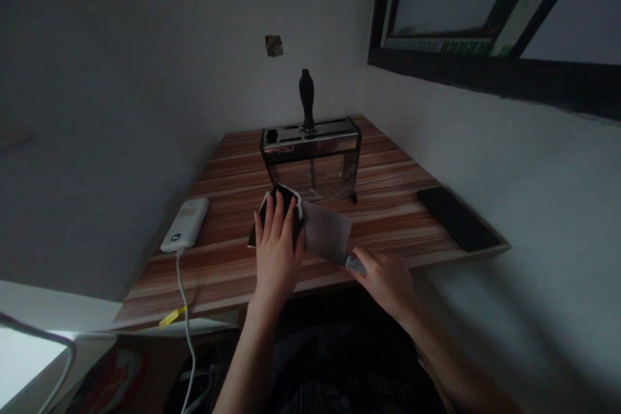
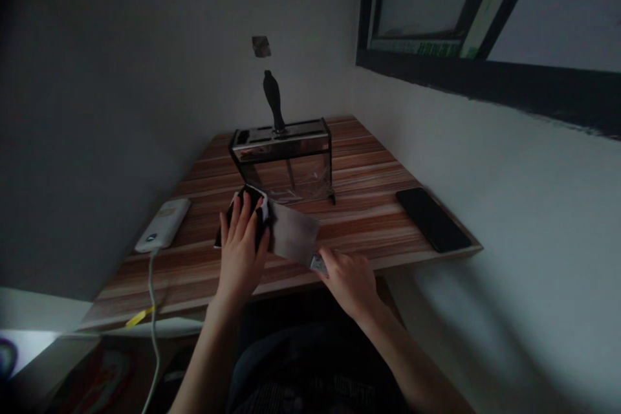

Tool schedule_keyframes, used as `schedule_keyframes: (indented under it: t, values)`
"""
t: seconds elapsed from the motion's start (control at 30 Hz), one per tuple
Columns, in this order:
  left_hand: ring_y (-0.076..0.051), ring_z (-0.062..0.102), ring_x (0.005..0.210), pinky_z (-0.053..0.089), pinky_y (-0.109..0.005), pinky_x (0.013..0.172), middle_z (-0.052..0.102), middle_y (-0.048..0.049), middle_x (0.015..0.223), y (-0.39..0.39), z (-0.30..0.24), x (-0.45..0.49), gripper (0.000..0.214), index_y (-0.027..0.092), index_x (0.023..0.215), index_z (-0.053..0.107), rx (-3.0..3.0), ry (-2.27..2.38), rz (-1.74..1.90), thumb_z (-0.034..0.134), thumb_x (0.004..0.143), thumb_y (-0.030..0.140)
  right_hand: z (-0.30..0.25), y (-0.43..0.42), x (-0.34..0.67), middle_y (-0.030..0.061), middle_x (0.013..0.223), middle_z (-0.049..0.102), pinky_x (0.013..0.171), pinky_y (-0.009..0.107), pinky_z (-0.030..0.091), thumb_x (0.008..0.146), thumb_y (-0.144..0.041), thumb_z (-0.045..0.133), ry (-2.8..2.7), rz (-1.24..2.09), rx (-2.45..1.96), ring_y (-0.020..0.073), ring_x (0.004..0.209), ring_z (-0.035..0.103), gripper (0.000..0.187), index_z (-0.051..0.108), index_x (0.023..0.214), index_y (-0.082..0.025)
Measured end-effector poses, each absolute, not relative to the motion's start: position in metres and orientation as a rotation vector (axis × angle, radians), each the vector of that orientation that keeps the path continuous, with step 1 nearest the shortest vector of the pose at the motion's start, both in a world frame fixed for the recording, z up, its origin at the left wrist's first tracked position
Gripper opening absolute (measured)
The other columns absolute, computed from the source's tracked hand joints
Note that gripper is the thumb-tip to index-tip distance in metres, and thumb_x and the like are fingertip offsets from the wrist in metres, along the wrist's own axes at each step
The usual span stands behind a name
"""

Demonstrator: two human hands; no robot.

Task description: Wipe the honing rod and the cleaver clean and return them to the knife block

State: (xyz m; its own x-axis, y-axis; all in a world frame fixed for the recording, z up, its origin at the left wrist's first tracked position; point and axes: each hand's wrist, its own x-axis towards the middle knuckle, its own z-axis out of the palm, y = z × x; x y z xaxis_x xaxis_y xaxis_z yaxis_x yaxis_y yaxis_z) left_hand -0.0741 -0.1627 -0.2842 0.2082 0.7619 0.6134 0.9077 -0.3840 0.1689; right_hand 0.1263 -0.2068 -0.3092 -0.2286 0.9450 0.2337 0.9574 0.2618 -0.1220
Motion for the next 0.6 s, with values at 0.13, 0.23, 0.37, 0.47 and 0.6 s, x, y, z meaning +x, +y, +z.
schedule_keyframes:
  t: [0.13, 0.23, 0.37, 0.47, 0.6]
  values:
    - [-0.028, 0.015, 0.145, 0.022, -0.054, 0.114, 0.025, -0.0157, 0.154, -0.175, -0.288, -0.06, 0.052, 0.014, 0.144, 0.034, -2.35, -1.505, -0.91, 0.043, 0.093, 0.019, -0.305, -0.206, 0.124, 0.0027, 0.086, 0.076, 0.057, 0.026, 0.039, 0.084, -0.032, 0.063, -2.289, -0.02, -1.758, 0.0212, 0.073, 0.071, 0.019, 0.064, 0.102, -0.024]
    - [-0.026, 0.015, 0.145, 0.023, -0.051, 0.114, 0.024, -0.0141, 0.155, -0.183, -0.292, -0.046, 0.052, 0.015, 0.144, 0.033, -2.425, -1.445, -0.881, 0.043, 0.093, 0.019, -0.301, -0.205, 0.122, 0.004, 0.087, 0.076, 0.059, 0.026, 0.042, 0.083, -0.028, 0.064, -2.303, -0.02, -1.782, 0.0221, 0.076, 0.072, 0.021, 0.063, 0.103, -0.024]
    - [-0.023, 0.017, 0.145, 0.022, -0.048, 0.116, 0.026, -0.0098, 0.155, -0.194, -0.296, -0.03, 0.055, 0.016, 0.144, 0.032, -2.552, -1.375, -0.865, 0.044, 0.091, 0.017, -0.297, -0.204, 0.12, 0.0079, 0.083, 0.075, 0.059, 0.026, 0.043, 0.084, -0.023, 0.058, -2.317, -0.026, -1.84, 0.0224, 0.074, 0.072, 0.016, 0.067, 0.097, -0.019]
    - [-0.021, 0.019, 0.144, 0.021, -0.045, 0.117, 0.031, -0.0066, 0.153, -0.204, -0.297, -0.022, 0.056, 0.017, 0.143, 0.034, -2.708, -1.295, -0.848, 0.044, 0.088, 0.014, -0.298, -0.203, 0.121, 0.0115, 0.08, 0.075, 0.059, 0.026, 0.044, 0.082, -0.013, 0.053, -2.361, -0.008, -1.825, 0.0224, 0.073, 0.071, 0.019, 0.071, 0.087, -0.016]
    - [-0.019, 0.019, 0.144, 0.019, -0.043, 0.118, 0.034, -0.0049, 0.151, -0.212, -0.298, -0.016, 0.057, 0.016, 0.143, 0.035, -2.767, -1.305, -0.891, 0.043, 0.086, 0.012, -0.301, -0.202, 0.121, 0.0109, 0.074, 0.075, 0.056, 0.026, 0.044, 0.077, -0.009, 0.053, -2.362, -0.059, -1.779, 0.0223, 0.069, 0.071, 0.023, 0.073, 0.073, -0.016]
